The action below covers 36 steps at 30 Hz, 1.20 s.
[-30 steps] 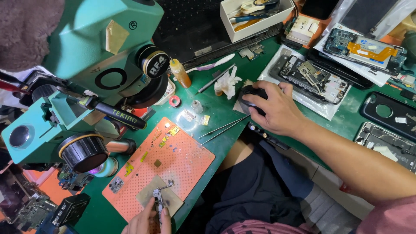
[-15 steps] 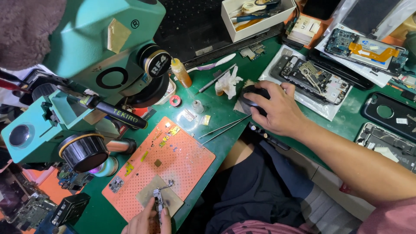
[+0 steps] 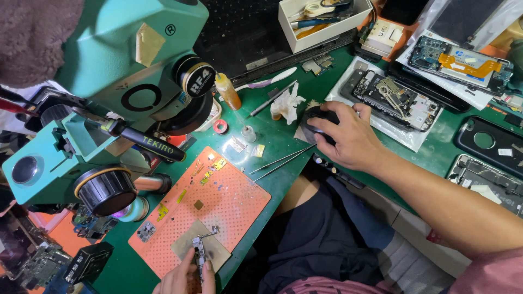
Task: The person uses tweezers to manipulate a small electronic component on a workbench. They then use a computer mouse while holding the component, followed by using multimeter probes to test the component's connections.
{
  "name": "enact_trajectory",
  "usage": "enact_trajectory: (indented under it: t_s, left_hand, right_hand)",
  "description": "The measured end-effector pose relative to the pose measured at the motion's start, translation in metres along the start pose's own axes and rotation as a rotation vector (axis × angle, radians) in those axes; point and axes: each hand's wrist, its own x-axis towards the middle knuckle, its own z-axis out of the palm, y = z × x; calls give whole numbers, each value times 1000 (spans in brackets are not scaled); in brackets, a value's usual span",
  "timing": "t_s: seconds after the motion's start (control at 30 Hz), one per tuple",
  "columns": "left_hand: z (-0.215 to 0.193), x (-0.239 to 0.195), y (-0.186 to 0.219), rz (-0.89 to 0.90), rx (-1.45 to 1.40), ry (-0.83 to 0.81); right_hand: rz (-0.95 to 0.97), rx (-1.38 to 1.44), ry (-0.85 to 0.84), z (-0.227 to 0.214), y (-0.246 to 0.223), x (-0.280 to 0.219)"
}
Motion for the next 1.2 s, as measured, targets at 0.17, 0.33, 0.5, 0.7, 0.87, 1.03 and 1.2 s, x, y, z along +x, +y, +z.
enact_trajectory:
  t_s: [0.17,0.33,0.5,0.7,0.87,1.03,1.2]
  left_hand:
    - [-5,1,3,-23,3,-42]
    - [-3,0,1,10,-20,7]
    - [-3,-3,1,67,-41,109]
    - [-3,-4,1,133,-77,186]
    - [-8,-3,4,110,-55,150]
    - [-8,-4,4,111,-64,163]
    - [-11,-4,7,100,-64,153]
  right_hand:
    - [-11,8,20,-1,-1,1]
    - [-2,8,16,-1,-1,1]
    - [-2,9,21,-1,-1,0]
    - [-13,4,27,-3,-3,2]
    - [-1,-15,26,-2,-2,1]
    - [3,-5,17,-2,-2,0]
    - [-5,-20,27,0,-1,0]
